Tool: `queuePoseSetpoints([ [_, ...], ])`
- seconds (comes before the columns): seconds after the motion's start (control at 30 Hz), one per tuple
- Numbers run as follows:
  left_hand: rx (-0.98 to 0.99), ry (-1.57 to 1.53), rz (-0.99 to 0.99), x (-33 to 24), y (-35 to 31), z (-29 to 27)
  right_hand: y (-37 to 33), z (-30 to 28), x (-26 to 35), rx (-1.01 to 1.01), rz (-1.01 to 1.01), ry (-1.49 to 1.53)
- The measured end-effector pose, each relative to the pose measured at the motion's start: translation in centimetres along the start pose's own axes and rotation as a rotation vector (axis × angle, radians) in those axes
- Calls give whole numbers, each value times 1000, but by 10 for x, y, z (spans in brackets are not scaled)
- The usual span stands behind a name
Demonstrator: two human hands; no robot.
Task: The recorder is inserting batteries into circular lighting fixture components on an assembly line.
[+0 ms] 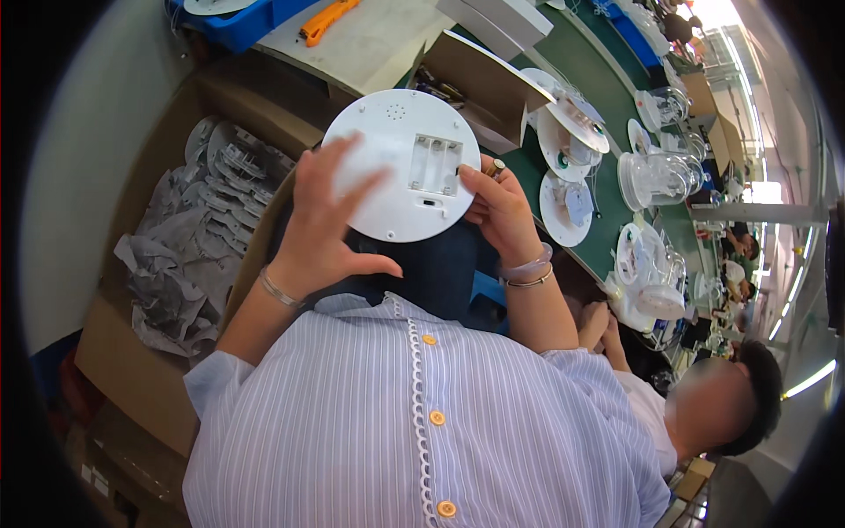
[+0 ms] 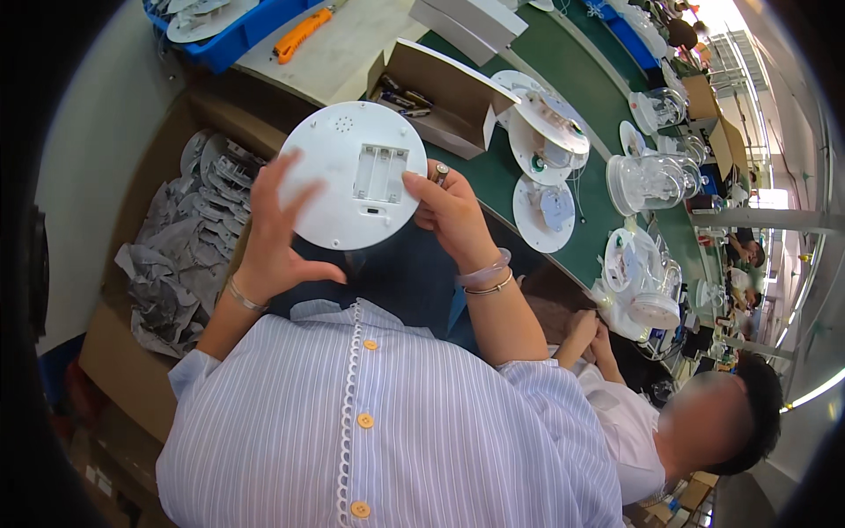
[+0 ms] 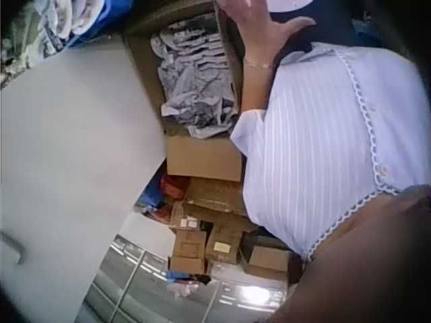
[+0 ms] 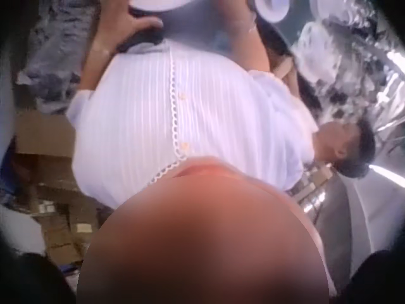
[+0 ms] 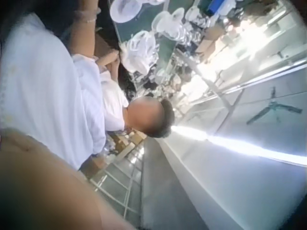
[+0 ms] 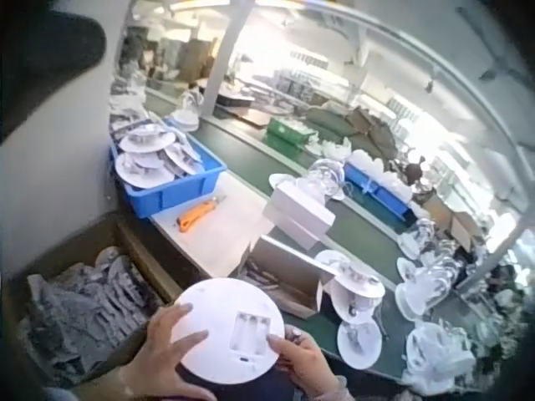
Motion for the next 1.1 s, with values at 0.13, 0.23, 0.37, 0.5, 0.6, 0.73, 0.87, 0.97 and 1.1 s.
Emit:
queuePoseSetpoints([
  [0.13,-207,-978,-621,33,-14,25,-10,-9,4,27,-2,-118],
  [0.23,-64,-1611,-949,37,-29,49,-9,-13,6,-49,-97,-249],
  [0.37,-171,-1489,-1025,38,-41,62,-8,-26,9,-241,-176,-287],
  [0.5,-163,-1355,-968,34,-39,66,-15,-12,12,-272,-522,-626],
  [0.6,-123,-1321,-994,30,-40,70,-22,-1,16,-371,-648,-993],
  [0.73,-66,-1255,-960,25,-43,72,-21,2,20,-440,-663,-814],
  [0.87,-67,-1268,-1002,25,-47,72,-23,1,24,-444,-731,-852],
  [0.97,-85,-1280,-999,26,-47,71,-25,-2,23,-453,-741,-886],
  [1.1,-66,-1231,-918,24,-43,69,-25,-4,24,-451,-705,-872],
])
Point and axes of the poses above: each hand's wrist, its own y-axis towards the middle knuckle, its own z-axis out of the palm, x = y × z, the point moved 5 cm from there along y, towards the middle knuckle, and after that the axes turned 5 degrees about z, right-handed, at the moved point
